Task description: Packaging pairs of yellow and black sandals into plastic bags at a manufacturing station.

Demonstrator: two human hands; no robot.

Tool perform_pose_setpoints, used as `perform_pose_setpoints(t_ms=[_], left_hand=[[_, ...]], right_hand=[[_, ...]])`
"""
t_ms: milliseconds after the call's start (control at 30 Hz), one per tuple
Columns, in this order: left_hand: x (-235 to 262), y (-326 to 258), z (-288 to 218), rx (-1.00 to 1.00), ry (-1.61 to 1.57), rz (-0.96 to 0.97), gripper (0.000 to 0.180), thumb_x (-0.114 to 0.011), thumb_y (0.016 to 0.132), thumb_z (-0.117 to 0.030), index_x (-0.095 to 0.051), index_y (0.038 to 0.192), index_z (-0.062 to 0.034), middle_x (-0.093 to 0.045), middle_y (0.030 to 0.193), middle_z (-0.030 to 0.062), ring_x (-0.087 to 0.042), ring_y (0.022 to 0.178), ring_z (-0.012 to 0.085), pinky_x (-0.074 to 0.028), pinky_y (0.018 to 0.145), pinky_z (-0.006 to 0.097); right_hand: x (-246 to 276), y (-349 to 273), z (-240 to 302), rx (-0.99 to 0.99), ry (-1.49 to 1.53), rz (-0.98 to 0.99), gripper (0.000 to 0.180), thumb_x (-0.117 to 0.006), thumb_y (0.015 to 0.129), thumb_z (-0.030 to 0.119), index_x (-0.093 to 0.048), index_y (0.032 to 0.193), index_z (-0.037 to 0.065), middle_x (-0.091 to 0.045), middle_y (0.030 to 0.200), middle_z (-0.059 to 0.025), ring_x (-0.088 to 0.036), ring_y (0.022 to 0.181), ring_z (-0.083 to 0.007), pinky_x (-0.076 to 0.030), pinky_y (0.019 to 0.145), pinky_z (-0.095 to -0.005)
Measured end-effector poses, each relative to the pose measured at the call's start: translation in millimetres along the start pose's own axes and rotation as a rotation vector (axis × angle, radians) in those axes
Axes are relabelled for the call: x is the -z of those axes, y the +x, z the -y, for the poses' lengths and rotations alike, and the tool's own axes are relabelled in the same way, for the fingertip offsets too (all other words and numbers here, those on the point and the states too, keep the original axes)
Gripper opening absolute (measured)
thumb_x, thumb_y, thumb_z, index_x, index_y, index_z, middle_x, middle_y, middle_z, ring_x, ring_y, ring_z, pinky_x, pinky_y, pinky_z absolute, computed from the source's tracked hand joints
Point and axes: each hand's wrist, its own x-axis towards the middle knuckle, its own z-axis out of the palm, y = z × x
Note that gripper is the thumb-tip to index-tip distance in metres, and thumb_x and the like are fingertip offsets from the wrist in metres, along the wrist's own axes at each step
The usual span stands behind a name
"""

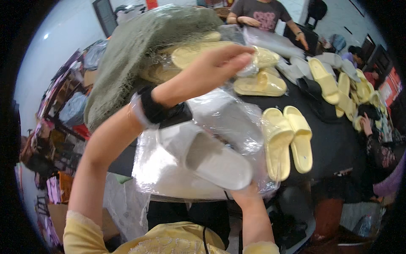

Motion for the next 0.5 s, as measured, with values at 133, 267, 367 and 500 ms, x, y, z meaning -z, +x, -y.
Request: perform_pose_setpoints(t_ms=[133,267,367,500], left_hand=[[54.6,-99.1,-9.4,0.318,-0.053,-0.141,0.028,-0.052,0.093,-0.020,-0.058,0.111,0.0006,-0.062,0.104,0.0070,-0.056,0.097,0.0119,-0.044,0.083,0.025],[75.0,-239.4,13.6,0.775,0.068,-0.333,0.026,-0.053,0.092,-0.019,-0.058,0.107,0.0028,-0.062,0.099,0.0058,-0.055,0.094,0.0106,-0.043,0.082,0.024],[55.2,-289.2,17.9,0.884,0.104,-0.353,0.028,-0.055,0.091,-0.017,-0.056,0.110,0.0025,-0.062,0.102,0.0077,-0.057,0.094,0.0128,-0.044,0.083,0.026],[41.9,-294.2,19.4,0.829,0.236,-0.328,0.032,-0.059,0.087,-0.018,-0.055,0.115,-0.0022,-0.060,0.111,0.0118,-0.058,0.099,0.0205,-0.046,0.082,0.030]], right_hand=[[6.4,-18.9,-11.6,-0.030,0.075,-0.005,0.032,-0.052,0.088,0.015,-0.052,0.116,-0.001,-0.056,0.112,-0.0113,-0.052,0.107,-0.0179,-0.040,0.095,-0.0299],[-9.5,-15.0,-28.8,-0.031,0.200,0.035,0.033,-0.051,0.089,0.015,-0.050,0.118,-0.001,-0.054,0.114,-0.0114,-0.051,0.108,-0.0180,-0.039,0.096,-0.0301],[-8.0,-27.0,-28.5,-0.063,0.226,0.059,0.034,-0.050,0.089,0.015,-0.048,0.119,-0.001,-0.054,0.115,-0.0115,-0.051,0.109,-0.0181,-0.038,0.096,-0.0303],[-8.8,-32.4,-25.6,-0.095,0.245,0.084,0.035,-0.049,0.090,0.015,-0.046,0.121,-0.001,-0.052,0.117,-0.0116,-0.050,0.110,-0.0183,-0.038,0.097,-0.0305]])
